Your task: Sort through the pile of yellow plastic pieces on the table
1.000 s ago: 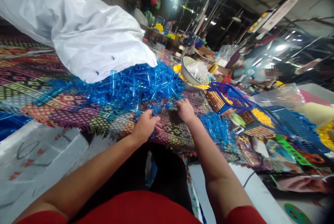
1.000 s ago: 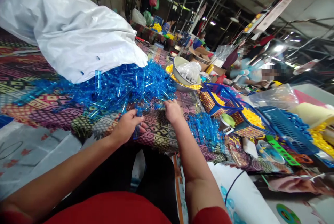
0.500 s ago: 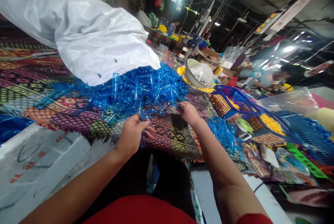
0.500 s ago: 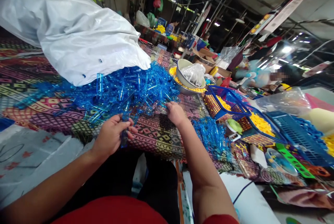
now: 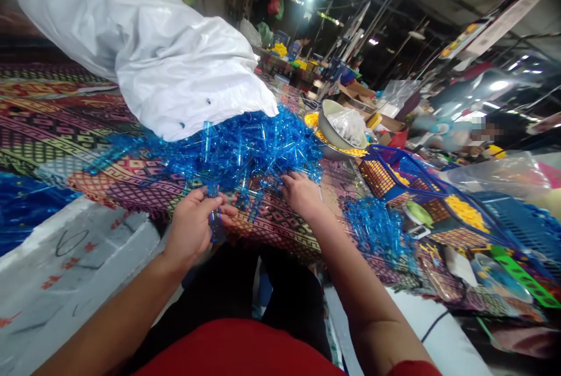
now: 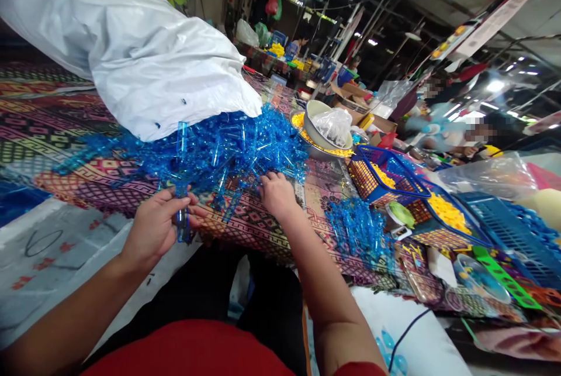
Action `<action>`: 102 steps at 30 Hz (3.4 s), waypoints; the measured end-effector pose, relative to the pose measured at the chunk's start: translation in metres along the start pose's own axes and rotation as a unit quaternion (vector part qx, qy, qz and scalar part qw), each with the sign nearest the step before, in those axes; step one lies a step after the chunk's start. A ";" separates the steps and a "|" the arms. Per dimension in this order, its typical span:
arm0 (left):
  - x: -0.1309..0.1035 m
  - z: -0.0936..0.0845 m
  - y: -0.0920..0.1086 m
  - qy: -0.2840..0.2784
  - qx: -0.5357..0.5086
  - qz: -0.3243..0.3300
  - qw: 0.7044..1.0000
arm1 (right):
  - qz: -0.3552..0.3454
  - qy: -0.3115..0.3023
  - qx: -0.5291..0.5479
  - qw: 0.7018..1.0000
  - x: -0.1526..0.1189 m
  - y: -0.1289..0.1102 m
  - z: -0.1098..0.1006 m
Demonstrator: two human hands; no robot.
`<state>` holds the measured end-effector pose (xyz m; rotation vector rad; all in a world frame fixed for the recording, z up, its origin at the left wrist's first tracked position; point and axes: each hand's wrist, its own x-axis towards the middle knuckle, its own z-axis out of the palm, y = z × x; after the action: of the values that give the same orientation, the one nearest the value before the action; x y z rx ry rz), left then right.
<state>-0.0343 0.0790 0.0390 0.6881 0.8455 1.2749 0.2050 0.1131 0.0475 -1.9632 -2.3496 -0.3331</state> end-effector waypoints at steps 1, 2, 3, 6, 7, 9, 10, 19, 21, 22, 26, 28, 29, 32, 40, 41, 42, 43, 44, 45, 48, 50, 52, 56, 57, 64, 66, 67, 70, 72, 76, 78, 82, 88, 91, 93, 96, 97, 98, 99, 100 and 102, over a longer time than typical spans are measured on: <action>0.000 -0.003 0.002 0.007 0.000 0.002 1.000 | -0.024 -0.013 -0.006 1.000 0.003 -0.005 0.001; 0.001 -0.006 0.005 0.013 -0.001 0.003 1.000 | -0.038 -0.028 -0.012 0.999 0.006 -0.010 0.002; 0.002 -0.009 0.007 0.018 -0.002 0.003 1.000 | -0.043 -0.043 -0.019 0.998 0.009 -0.013 0.004; 0.002 -0.017 0.011 0.026 0.006 0.005 1.000 | -0.038 -0.045 -0.024 0.998 0.010 -0.018 0.009; 0.002 -0.020 0.012 0.026 0.013 0.006 1.000 | -0.035 -0.030 -0.013 0.999 0.008 -0.018 0.009; 0.001 -0.024 0.010 0.021 0.031 0.009 0.999 | -0.032 0.011 0.036 0.999 0.001 -0.018 0.010; 0.001 -0.025 0.009 0.014 0.042 0.008 0.999 | -0.031 0.032 0.076 0.996 -0.003 -0.017 0.011; 0.030 0.019 -0.001 -0.080 0.253 0.065 0.962 | 0.213 0.041 0.723 0.656 -0.019 -0.060 0.028; 0.036 0.030 -0.002 -0.090 0.273 0.072 0.955 | 0.214 0.052 0.757 0.615 -0.016 -0.064 0.028; 0.037 0.033 -0.002 -0.095 0.269 0.073 0.956 | 0.212 0.057 0.752 0.621 -0.016 -0.063 0.028; 0.036 0.017 -0.001 -0.076 0.204 0.084 0.972 | 0.189 0.104 0.609 0.764 -0.026 -0.043 0.024; 0.032 0.001 0.002 -0.016 0.163 0.096 0.982 | 0.138 0.129 0.481 0.856 -0.033 -0.033 0.024; 0.031 -0.005 0.003 0.010 0.148 0.098 0.984 | 0.107 0.129 0.413 0.895 -0.035 -0.031 0.024; 0.025 -0.017 0.003 0.049 0.122 0.093 0.987 | 0.036 0.094 0.226 0.969 -0.036 -0.037 0.020; 0.015 -0.012 -0.003 0.017 0.113 0.047 0.992 | -0.231 -0.009 0.028 0.973 -0.001 -0.079 -0.011; 0.015 -0.013 -0.003 0.016 0.109 0.042 0.993 | -0.245 -0.013 0.034 0.969 0.003 -0.078 -0.012; 0.015 -0.014 -0.003 0.016 0.105 0.038 0.994 | -0.253 -0.011 0.050 0.966 0.006 -0.077 -0.013; 0.016 -0.016 -0.003 0.017 0.101 0.035 0.994 | -0.259 -0.002 0.075 0.963 0.008 -0.074 -0.012; 0.016 -0.017 -0.003 0.017 0.097 0.034 0.995 | -0.262 0.012 0.110 0.959 0.008 -0.071 -0.011; 0.017 -0.018 -0.003 0.016 0.095 0.035 0.995 | -0.260 0.032 0.156 0.952 0.007 -0.067 -0.009; 0.016 -0.019 -0.003 0.006 0.102 0.038 0.994 | -0.206 0.106 0.341 0.911 -0.001 -0.058 -0.004; 0.014 -0.017 -0.003 -0.004 0.119 0.036 0.992 | -0.125 0.154 0.461 0.865 -0.009 -0.052 -0.003; 0.013 -0.012 -0.004 -0.015 0.148 0.033 0.988 | -0.028 0.187 0.564 0.804 -0.017 -0.046 -0.005; 0.022 0.005 -0.006 -0.050 0.299 0.071 0.950 | 0.089 0.219 0.724 0.649 -0.032 -0.031 -0.015; 0.026 0.010 -0.006 -0.060 0.362 0.104 0.924 | 0.101 0.227 0.746 0.617 -0.037 -0.026 -0.019; 0.020 0.039 -0.013 -0.076 0.736 0.277 0.613 | 0.196 0.249 0.771 0.552 -0.100 0.011 -0.025; 0.014 0.039 -0.018 -0.086 0.773 0.269 0.568 | 0.228 0.231 0.773 0.545 -0.123 0.018 -0.021; 0.012 0.039 -0.020 -0.089 0.785 0.267 0.552 | 0.246 0.221 0.774 0.539 -0.134 0.021 -0.019; 0.011 0.039 -0.026 -0.083 0.802 0.275 0.524 | 0.297 0.199 0.768 0.531 -0.165 0.024 -0.012; 0.011 0.040 -0.030 -0.071 0.801 0.293 0.517 | 0.319 0.200 0.756 0.536 -0.181 0.023 -0.008; 0.008 0.042 -0.039 -0.060 0.800 0.324 0.502 | 0.354 0.233 0.722 0.547 -0.209 0.027 -0.001; 0.006 0.041 -0.043 -0.064 0.801 0.320 0.502 | 0.372 0.279 0.697 0.546 -0.224 0.039 0.002; 0.008 0.036 -0.048 -0.072 0.800 0.305 0.511 | 0.417 0.401 0.644 0.500 -0.258 0.074 0.014; 0.011 0.035 -0.048 -0.076 0.794 0.312 0.515 | 0.593 0.342 0.589 0.429 -0.318 0.084 0.066; 0.011 0.035 -0.047 -0.075 0.797 0.309 0.514 | 0.619 0.273 0.594 0.436 -0.334 0.071 0.087; 0.011 0.034 -0.047 -0.075 0.796 0.309 0.515 | 0.568 0.211 0.643 0.468 -0.332 0.063 0.085; 0.011 0.033 -0.047 -0.077 0.787 0.315 0.525 | 0.456 0.140 0.712 0.515 -0.312 0.055 0.062; 0.011 0.033 -0.047 -0.077 0.783 0.319 0.529 | 0.432 0.134 0.721 0.525 -0.302 0.053 0.051; 0.011 0.032 -0.047 -0.076 0.779 0.324 0.532 | 0.414 0.133 0.726 0.533 -0.291 0.051 0.040; 0.011 0.032 -0.047 -0.075 0.776 0.329 0.533 | 0.399 0.136 0.729 0.539 -0.280 0.049 0.029; 0.011 0.032 -0.047 -0.073 0.774 0.333 0.533 | 0.387 0.144 0.729 0.546 -0.269 0.048 0.020; 0.011 0.032 -0.047 -0.070 0.775 0.335 0.531 | 0.373 0.176 0.719 0.560 -0.249 0.049 0.007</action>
<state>0.0182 0.0822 0.0148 2.7354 1.5783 0.6852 0.2998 -0.1175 0.0011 -1.3633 -0.5952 0.8791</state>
